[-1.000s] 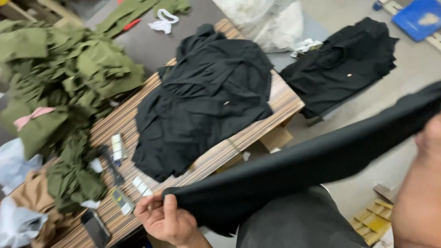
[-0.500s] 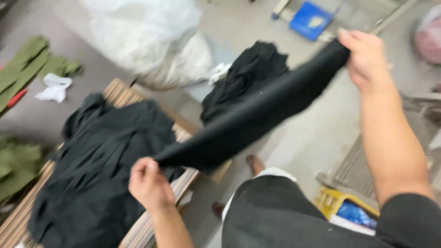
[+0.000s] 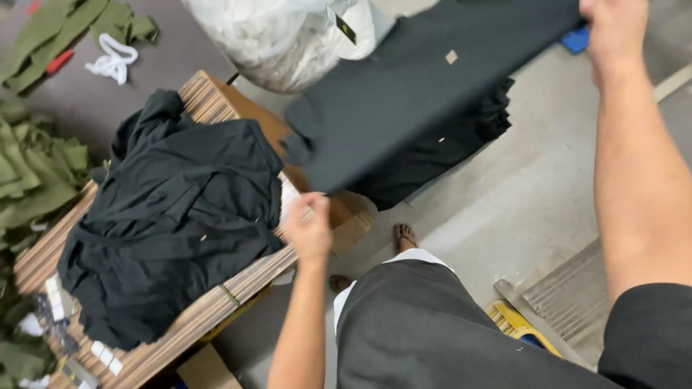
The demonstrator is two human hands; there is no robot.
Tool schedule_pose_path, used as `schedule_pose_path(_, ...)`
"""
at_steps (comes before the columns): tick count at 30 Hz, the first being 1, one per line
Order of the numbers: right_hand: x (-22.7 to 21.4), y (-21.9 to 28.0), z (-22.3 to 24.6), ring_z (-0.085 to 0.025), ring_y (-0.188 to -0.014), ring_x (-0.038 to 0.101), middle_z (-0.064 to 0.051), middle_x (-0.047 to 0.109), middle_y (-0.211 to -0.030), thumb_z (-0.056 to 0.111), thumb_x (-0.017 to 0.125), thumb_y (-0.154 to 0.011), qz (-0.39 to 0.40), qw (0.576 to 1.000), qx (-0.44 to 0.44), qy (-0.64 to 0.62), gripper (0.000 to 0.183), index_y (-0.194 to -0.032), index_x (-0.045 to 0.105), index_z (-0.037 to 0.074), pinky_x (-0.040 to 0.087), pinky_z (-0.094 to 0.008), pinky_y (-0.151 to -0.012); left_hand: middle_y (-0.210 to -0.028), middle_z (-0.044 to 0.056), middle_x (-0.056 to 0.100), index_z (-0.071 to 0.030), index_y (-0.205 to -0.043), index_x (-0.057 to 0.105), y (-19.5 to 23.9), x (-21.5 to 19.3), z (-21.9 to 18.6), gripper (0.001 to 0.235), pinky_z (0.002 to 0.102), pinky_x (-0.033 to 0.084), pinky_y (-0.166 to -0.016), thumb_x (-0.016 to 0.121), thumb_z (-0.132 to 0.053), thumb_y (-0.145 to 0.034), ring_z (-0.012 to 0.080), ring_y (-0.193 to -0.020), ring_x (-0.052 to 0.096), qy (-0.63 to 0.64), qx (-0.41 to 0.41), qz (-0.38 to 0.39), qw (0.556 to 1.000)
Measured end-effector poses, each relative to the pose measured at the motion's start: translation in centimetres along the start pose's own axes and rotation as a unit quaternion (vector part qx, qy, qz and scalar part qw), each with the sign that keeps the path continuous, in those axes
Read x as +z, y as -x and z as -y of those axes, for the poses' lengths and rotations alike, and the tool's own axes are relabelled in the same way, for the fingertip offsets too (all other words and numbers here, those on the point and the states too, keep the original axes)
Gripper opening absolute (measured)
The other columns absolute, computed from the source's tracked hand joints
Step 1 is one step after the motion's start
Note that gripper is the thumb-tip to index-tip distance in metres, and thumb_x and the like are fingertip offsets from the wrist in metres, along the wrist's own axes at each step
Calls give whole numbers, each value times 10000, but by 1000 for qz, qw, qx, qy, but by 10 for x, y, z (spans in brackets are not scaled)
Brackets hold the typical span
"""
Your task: The person attaches tags to black shirts by threading a string through the collar and securing it with a plastic fastener. The person then folds the shirts and places them on a pile. The person also handles stacks of tags and fasteners on the table.
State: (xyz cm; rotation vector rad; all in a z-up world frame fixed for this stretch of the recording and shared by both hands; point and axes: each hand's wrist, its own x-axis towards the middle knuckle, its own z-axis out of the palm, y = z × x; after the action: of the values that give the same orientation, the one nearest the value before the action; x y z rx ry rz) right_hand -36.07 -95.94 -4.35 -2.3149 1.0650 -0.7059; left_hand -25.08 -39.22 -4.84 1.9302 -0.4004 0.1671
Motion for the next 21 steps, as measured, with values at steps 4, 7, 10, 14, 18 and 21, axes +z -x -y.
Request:
schedule_pose_path(4,74,67,-175,-466,-992,700,-248,731,-987,296,749,-1170,-1,994,-46,98,303,-1092,745,4,549,-552,-818,-981,208,741,-56,-993,785,65,25,23,189,498,516,-960,772,-151,-830,419,-1002,678,-133,-105,232,958)
schedule_pose_path(7,91,162,-280,-446,-1313,516,-270,563,-1426,526,710,-1078,161,934,293,121,681,-1519,493,55,435,-611,-1030,-1533,309,463,-157,-1408,649,90,21,22,569,594,419,-1128,752,-376,-893,469,-1433,453,-265,-227,460,816)
schedule_pose_path(10,139,263,-335,-475,-1201,606,-271,682,-1264,426,703,-1009,209,892,379,127,552,-1329,685,-24,490,-608,-926,-1557,299,440,-118,-1498,554,80,3,1,578,552,394,-1163,649,-362,-981,454,-1427,468,-224,-275,561,748)
schedule_pose_path(14,169,360,-305,-474,-1126,678,-282,762,-1096,350,715,-954,267,887,346,149,402,-1108,787,-14,539,-579,-880,-1312,156,696,-158,-1363,677,76,-12,-7,460,496,482,-1104,659,-396,-969,363,-1278,619,-169,-312,541,762)
schedule_pose_path(18,221,414,-251,-374,-1168,673,-196,744,-1174,394,720,-961,275,892,342,112,432,-1266,726,89,545,-498,-936,-1143,100,775,-175,-1263,737,73,-26,-11,334,495,532,-1024,644,-315,-975,354,-1153,691,-134,-270,509,806)
schedule_pose_path(21,207,397,-89,-445,-1201,627,-238,664,-1232,247,665,-1038,280,934,220,41,344,-1288,689,12,508,-550,-1001,-1121,126,778,-124,-1228,753,57,-55,-19,288,489,552,-980,643,-255,-995,358,-1112,709,-67,-212,418,881)
